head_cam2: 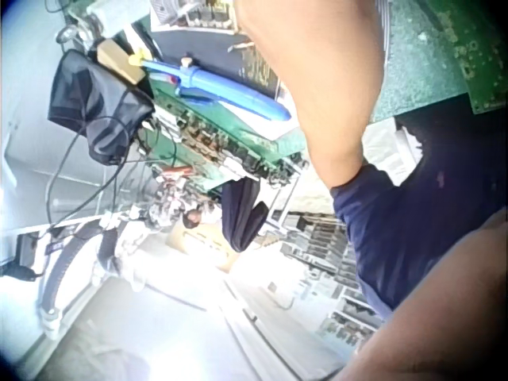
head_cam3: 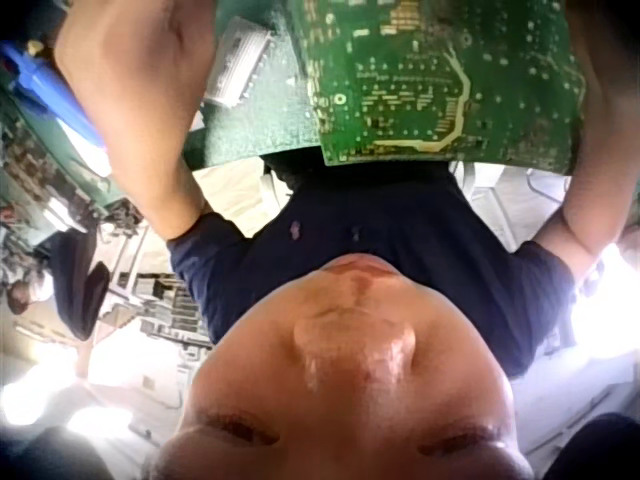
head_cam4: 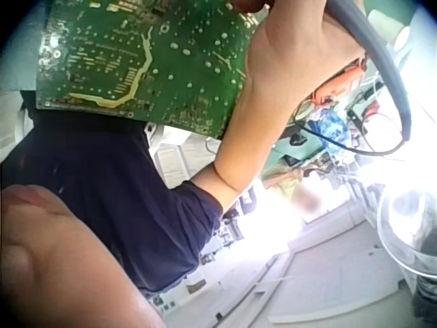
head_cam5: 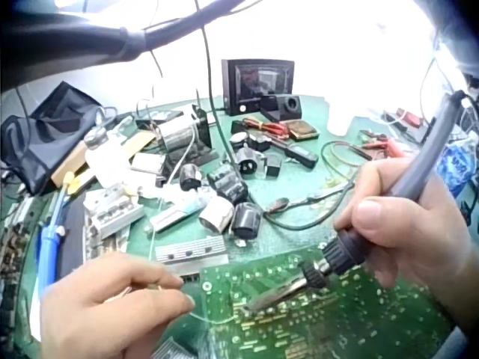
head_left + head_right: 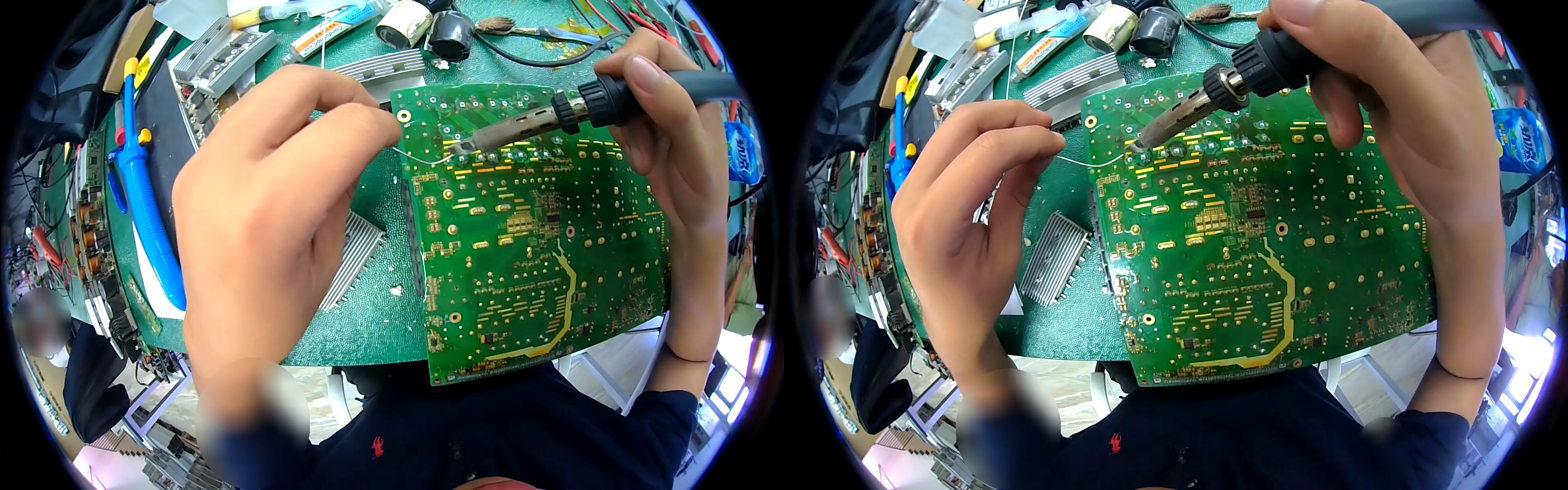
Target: The person is soldering electronic components onto a large green circuit board using a soldering iron and wire, and uses a blue desoldering pump to remove excess solder.
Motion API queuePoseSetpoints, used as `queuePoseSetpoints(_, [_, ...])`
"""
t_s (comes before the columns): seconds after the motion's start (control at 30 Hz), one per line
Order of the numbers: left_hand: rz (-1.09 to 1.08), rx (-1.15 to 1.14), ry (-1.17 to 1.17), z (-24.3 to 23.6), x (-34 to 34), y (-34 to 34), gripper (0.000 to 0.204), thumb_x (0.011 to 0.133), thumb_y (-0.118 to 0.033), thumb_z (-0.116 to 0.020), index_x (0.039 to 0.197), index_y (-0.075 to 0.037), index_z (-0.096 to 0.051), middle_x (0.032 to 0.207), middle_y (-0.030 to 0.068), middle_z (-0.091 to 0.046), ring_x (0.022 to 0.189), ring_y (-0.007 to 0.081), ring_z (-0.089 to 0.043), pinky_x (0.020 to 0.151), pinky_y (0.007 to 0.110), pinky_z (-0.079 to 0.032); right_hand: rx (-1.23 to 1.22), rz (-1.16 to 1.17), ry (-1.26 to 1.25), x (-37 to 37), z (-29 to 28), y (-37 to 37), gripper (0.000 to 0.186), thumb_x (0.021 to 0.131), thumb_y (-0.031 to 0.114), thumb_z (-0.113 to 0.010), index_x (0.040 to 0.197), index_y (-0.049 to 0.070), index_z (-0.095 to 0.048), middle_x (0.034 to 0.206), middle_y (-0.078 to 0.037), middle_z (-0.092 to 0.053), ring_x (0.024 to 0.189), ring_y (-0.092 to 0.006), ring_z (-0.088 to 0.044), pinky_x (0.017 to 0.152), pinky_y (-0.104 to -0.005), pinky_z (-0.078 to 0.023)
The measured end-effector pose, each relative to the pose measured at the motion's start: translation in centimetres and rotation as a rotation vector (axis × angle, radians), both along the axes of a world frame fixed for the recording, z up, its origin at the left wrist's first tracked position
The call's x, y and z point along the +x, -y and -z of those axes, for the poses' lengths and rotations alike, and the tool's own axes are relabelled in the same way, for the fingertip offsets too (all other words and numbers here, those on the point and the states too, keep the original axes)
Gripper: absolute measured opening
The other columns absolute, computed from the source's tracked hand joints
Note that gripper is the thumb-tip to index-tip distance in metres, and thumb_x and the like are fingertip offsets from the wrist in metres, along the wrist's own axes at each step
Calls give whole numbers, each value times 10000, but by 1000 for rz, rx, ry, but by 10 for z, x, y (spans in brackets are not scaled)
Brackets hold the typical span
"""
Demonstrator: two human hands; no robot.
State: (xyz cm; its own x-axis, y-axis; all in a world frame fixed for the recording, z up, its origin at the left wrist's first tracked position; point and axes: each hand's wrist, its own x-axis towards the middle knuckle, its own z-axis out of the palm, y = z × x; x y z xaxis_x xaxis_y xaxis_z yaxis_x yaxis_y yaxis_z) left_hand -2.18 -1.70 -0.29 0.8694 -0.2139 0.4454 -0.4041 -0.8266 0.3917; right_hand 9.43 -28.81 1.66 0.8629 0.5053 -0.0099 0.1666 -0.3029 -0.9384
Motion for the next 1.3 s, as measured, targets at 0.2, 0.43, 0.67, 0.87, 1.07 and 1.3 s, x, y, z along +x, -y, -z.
queuePoseSetpoints(0.2, [50,89,49,5,6,-1,200,744,153,-657,886,12,-667,908,114,-662,794,219,-658,678,274,-509,-48,65,-16,-4,-3,-1,324,962,320,-540,991,1,-587,655,11,-513,402,-7,-326,410,-169,-266])
queuePoseSetpoints(0.43, [16,-14,32,7,3,3,182,760,137,-662,889,10,-669,923,106,-662,804,198,-654,674,263,-505,-122,35,-47,-7,-14,-2,323,951,313,-544,1014,-3,-570,733,0,-529,461,8,-347,433,-156,-235])
queuePoseSetpoints(0.67, [43,28,104,13,2,7,170,765,123,-668,891,9,-671,920,100,-658,803,185,-649,663,252,-501,-6,72,-50,-8,-4,3,293,943,289,-553,1029,9,-552,755,-14,-537,497,6,-379,439,-153,-225])
queuePoseSetpoints(0.87, [-17,-116,108,18,-1,17,165,766,120,-669,889,10,-671,914,101,-655,789,185,-647,663,252,-500,-98,44,-93,-10,-12,5,306,936,302,-561,1027,9,-554,740,-24,-540,477,2,-372,427,-156,-225])
queuePoseSetpoints(1.07, [77,45,119,13,4,5,165,762,117,-671,888,10,-670,906,103,-654,786,189,-647,666,255,-498,-178,57,39,-8,-10,7,354,941,312,-550,1021,-31,-590,743,-1,-507,466,-11,-373,442,-165,-272])
queuePoseSetpoints(1.3, [1,-131,76,17,-1,13,168,759,116,-670,889,11,-668,903,105,-653,790,198,-647,678,262,-497,-9,42,-50,-1,-1,5,358,981,284,-516,1028,-54,-623,775,9,-447,492,-10,-384,468,-180,-308])
